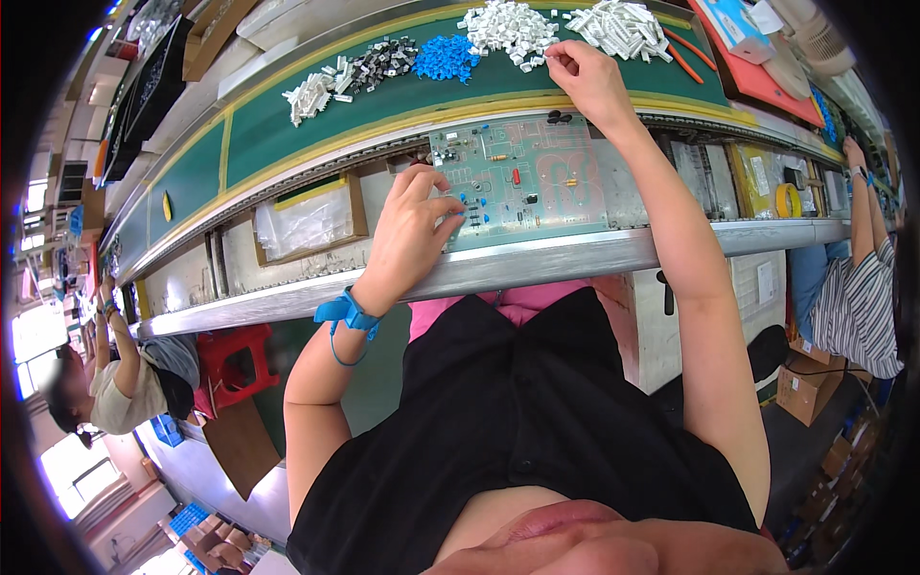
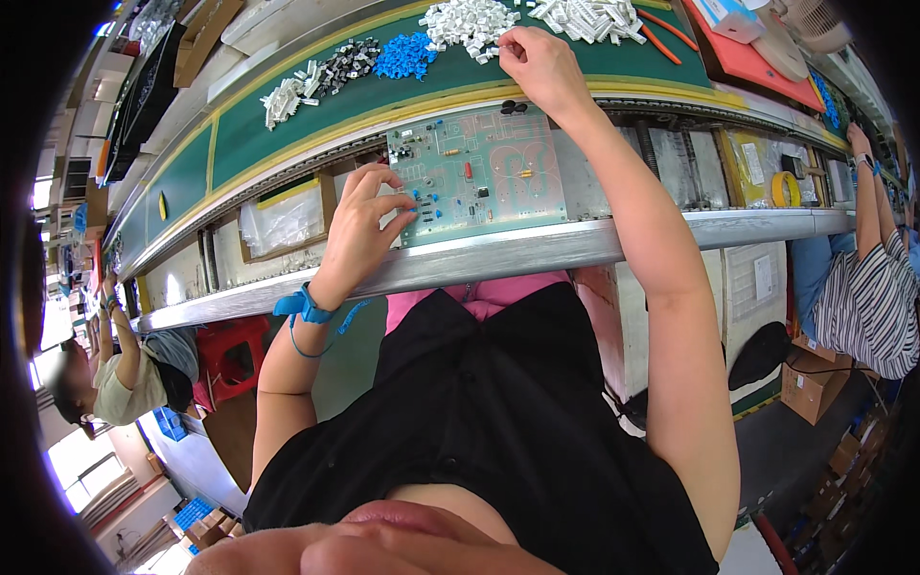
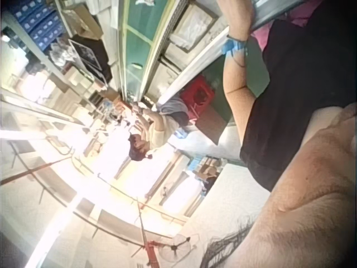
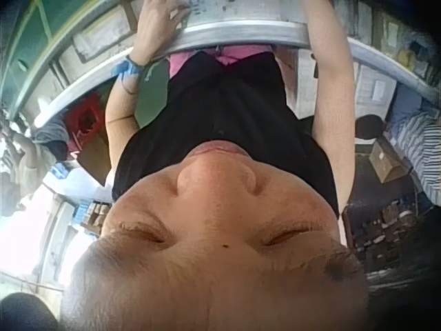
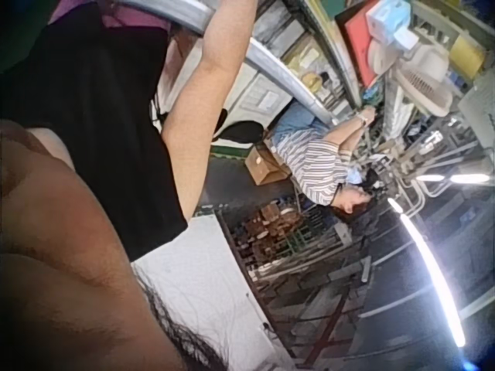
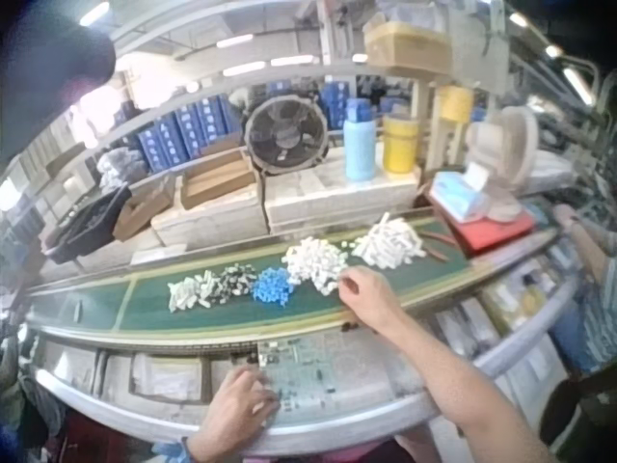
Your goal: Assembling electronic components onto a printed circuit board on an assembly line.
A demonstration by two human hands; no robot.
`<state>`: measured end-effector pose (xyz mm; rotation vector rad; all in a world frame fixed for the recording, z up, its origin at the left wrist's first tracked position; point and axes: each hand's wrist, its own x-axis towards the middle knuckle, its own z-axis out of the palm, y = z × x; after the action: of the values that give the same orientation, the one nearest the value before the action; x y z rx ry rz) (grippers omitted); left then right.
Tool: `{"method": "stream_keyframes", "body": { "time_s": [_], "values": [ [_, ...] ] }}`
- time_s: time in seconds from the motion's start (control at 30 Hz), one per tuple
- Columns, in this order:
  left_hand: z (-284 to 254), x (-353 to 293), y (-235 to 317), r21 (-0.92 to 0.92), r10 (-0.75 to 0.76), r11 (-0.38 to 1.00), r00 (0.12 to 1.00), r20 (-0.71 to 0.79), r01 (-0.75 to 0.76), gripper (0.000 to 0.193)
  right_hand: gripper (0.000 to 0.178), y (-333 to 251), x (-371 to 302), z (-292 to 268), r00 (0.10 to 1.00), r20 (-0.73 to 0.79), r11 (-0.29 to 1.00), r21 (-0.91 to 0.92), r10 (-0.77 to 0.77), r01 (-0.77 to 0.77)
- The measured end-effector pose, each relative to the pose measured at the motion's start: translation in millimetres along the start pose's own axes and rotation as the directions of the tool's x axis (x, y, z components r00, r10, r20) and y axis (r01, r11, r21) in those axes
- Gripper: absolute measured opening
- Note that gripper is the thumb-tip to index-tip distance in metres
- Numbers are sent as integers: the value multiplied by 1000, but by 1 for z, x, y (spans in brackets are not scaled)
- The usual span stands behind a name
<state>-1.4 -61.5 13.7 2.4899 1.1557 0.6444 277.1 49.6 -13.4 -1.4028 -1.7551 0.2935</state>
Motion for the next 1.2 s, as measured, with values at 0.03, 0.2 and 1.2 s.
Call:
{"method": "stream_keyframes", "body": {
  "time_s": [0.03, 0.2, 1.2],
  "values": [
    [1, 0, 0, 6, 2, 1000, 1000, -3, -2, 13, 18, -2, 0, -1, 1000, 0, 1000, 0, -2, 2],
    [4, 1, 3, 12, 9, 1000, 999, -37, -8, 16, 18, -16, -2, -9, 989, 98, 972, 201, 107, -125],
    [63, 175, -30, 31, 34, 999, 965, -260, -27, 18, 12, -60, -48, -17, 847, 469, 927, -136, -250, 349]
  ]
}}
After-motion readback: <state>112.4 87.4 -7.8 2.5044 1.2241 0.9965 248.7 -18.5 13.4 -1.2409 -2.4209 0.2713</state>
